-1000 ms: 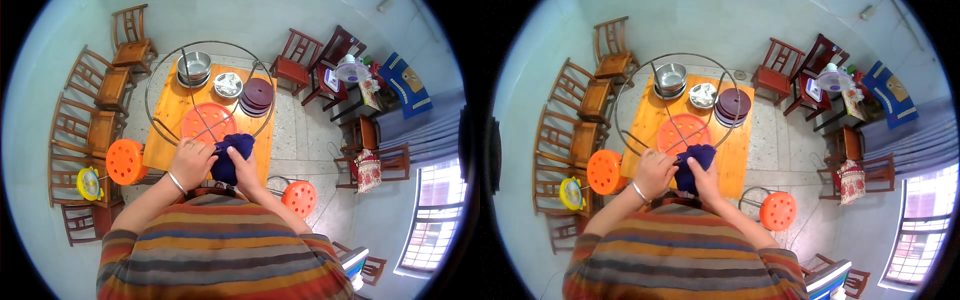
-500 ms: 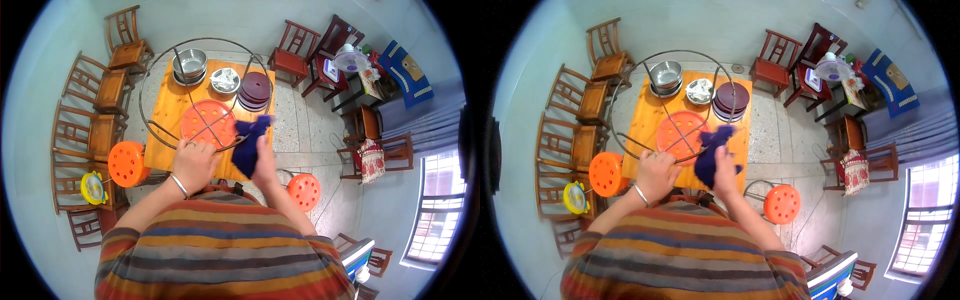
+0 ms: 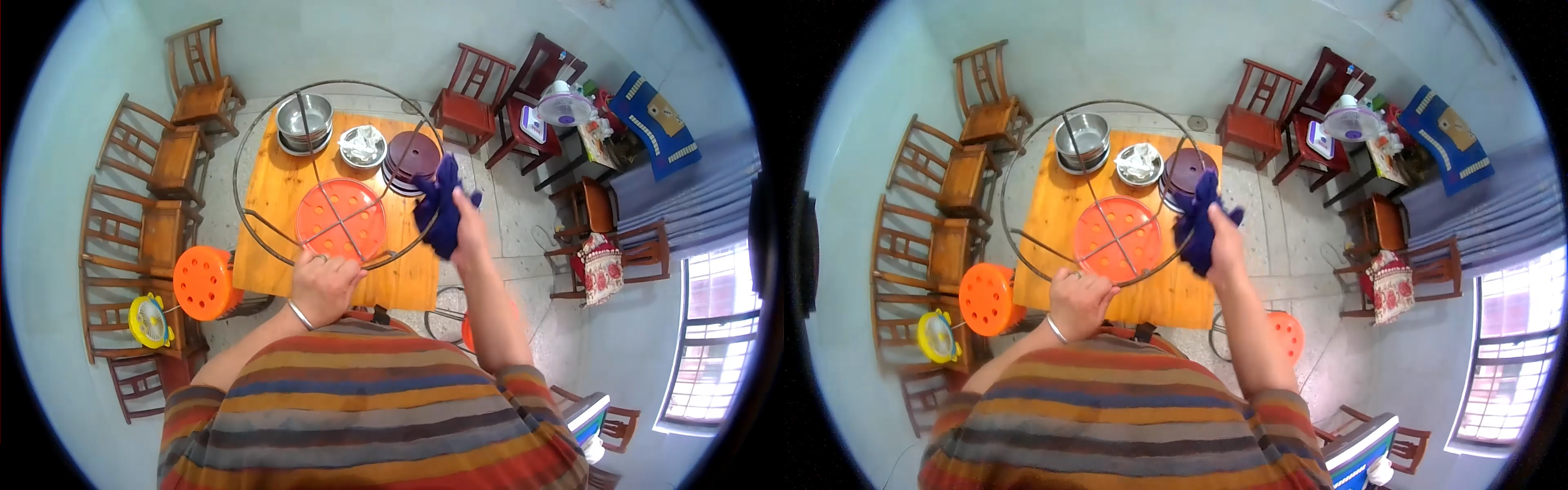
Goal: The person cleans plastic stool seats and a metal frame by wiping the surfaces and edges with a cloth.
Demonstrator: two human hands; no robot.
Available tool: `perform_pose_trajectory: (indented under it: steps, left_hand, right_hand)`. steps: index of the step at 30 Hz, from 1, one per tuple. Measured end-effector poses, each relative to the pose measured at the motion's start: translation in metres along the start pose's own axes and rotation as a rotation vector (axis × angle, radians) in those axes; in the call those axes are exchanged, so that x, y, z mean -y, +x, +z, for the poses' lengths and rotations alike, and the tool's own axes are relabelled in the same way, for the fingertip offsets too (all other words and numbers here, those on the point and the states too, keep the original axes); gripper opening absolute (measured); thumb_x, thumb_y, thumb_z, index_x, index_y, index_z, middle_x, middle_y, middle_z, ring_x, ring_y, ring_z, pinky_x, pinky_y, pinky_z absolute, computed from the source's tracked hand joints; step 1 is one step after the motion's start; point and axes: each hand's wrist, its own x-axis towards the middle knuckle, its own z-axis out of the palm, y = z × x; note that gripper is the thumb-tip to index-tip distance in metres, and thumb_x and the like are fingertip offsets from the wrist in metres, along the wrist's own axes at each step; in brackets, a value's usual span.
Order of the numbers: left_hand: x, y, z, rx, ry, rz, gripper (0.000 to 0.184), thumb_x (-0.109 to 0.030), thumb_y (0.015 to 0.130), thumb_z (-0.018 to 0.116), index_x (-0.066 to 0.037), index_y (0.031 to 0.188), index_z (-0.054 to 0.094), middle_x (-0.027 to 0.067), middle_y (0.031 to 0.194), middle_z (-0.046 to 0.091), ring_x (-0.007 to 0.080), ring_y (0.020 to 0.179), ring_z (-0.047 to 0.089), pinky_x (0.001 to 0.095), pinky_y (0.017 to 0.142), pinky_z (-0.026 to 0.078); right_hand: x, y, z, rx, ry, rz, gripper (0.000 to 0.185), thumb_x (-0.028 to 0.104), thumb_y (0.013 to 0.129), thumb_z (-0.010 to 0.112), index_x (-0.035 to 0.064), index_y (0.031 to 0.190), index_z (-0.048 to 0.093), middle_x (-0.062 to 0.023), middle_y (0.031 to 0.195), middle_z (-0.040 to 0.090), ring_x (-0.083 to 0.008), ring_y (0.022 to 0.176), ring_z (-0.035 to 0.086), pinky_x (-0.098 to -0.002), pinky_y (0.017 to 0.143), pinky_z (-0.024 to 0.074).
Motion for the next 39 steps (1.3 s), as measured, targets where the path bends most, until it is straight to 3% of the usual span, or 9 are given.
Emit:
perform_pose_trajectory:
  steps: [4,5,11,14,18,22,30,33,39]
  left_hand:
    - [-0.002,0.007,-0.002,0.04,-0.049,-0.006,0.021,-0.024,0.08,0.068,-0.013,0.072,0.053,0.0035,0.066,0.052,0.0225,0.058,0.052,0.0353,0.064,0.038]
    - [-0.001,0.008,-0.003,0.034,-0.081,0.005,0.021,-0.024,0.08,0.068,-0.013,0.072,0.053,0.0034,0.065,0.052,0.0226,0.058,0.052,0.035,0.063,0.038]
    - [0.002,0.009,-0.004,0.049,0.0,0.052,0.023,-0.025,0.08,0.069,-0.013,0.071,0.051,0.0036,0.064,0.051,0.0223,0.057,0.052,0.0342,0.062,0.039]
    - [0.003,0.009,-0.004,0.05,0.0,0.053,0.023,-0.025,0.081,0.068,-0.013,0.071,0.051,0.0034,0.064,0.05,0.0221,0.056,0.052,0.0345,0.061,0.038]
    - [0.002,0.008,-0.003,0.083,-0.004,0.022,0.024,-0.025,0.081,0.068,-0.013,0.07,0.05,0.0029,0.063,0.051,0.0219,0.055,0.053,0.0348,0.059,0.038]
    - [0.002,0.009,-0.004,0.071,-0.018,0.06,0.025,-0.026,0.081,0.069,-0.013,0.07,0.051,0.0028,0.063,0.052,0.0217,0.054,0.053,0.0343,0.057,0.038]
    - [0.013,0.006,-0.004,0.026,-0.043,0.087,0.027,-0.029,0.08,0.07,-0.013,0.068,0.053,0.0026,0.06,0.052,0.0211,0.052,0.052,0.033,0.055,0.038]
    - [0.027,0.002,-0.017,0.068,-0.067,0.126,0.029,-0.031,0.078,0.072,-0.014,0.066,0.053,0.0027,0.059,0.052,0.0205,0.051,0.052,0.0321,0.055,0.037]
    - [0.101,-0.018,-0.066,0.357,0.045,0.231,0.023,-0.029,0.076,0.073,-0.015,0.069,0.056,0.0014,0.064,0.056,0.0199,0.062,0.055,0.034,0.064,0.04]
  right_hand:
    - [-0.08,-0.06,0.001,-0.094,-0.259,-0.147,0.032,0.022,0.095,0.054,0.0,0.119,0.056,-0.0091,0.103,0.066,-0.019,0.088,0.065,-0.0332,0.079,0.0538]
    - [-0.085,-0.07,0.013,-0.043,-0.071,-0.155,0.03,0.017,0.092,0.058,0.0012,0.118,0.057,-0.0081,0.105,0.066,-0.0175,0.088,0.065,-0.0325,0.08,0.0537]
    - [-0.024,-0.009,0.0,0.007,-0.099,-0.069,0.031,0.007,0.083,0.061,0.0001,0.114,0.059,-0.0098,0.097,0.067,-0.0191,0.082,0.066,-0.0329,0.075,0.0553]
    - [-0.006,0.025,-0.003,-0.157,-0.238,-0.208,0.034,0.009,0.083,0.06,-0.0007,0.115,0.059,-0.0117,0.094,0.068,-0.0185,0.079,0.066,-0.0314,0.069,0.0556]
    - [-0.024,-0.022,0.016,0.008,-0.198,0.032,0.032,0.012,0.084,0.058,0.0,0.113,0.059,-0.009,0.1,0.067,-0.0181,0.077,0.066,-0.0317,0.064,0.0549]
    - [-0.058,-0.059,0.018,-0.026,-0.095,0.05,0.043,0.008,0.084,0.061,0.0007,0.125,0.05,-0.0083,0.102,0.065,-0.019,0.095,0.063,-0.0335,0.081,0.0537]
    - [0.015,0.044,-0.003,-0.07,-0.336,-0.163,0.047,0.009,0.081,0.068,0.0018,0.124,0.048,-0.014,0.103,0.064,-0.0219,0.082,0.067,-0.0347,0.069,0.0571]
    - [0.025,0.091,-0.013,-0.041,-0.379,-0.236,0.046,0.011,0.081,0.069,0.001,0.121,0.049,-0.0122,0.098,0.065,-0.0194,0.076,0.066,-0.0341,0.061,0.0564]
    - [-0.013,0.025,0.004,0.115,-0.195,-0.118,0.031,0.014,0.09,0.059,0.0007,0.118,0.053,-0.0128,0.1,0.067,-0.0202,0.082,0.067,-0.0318,0.071,0.056]
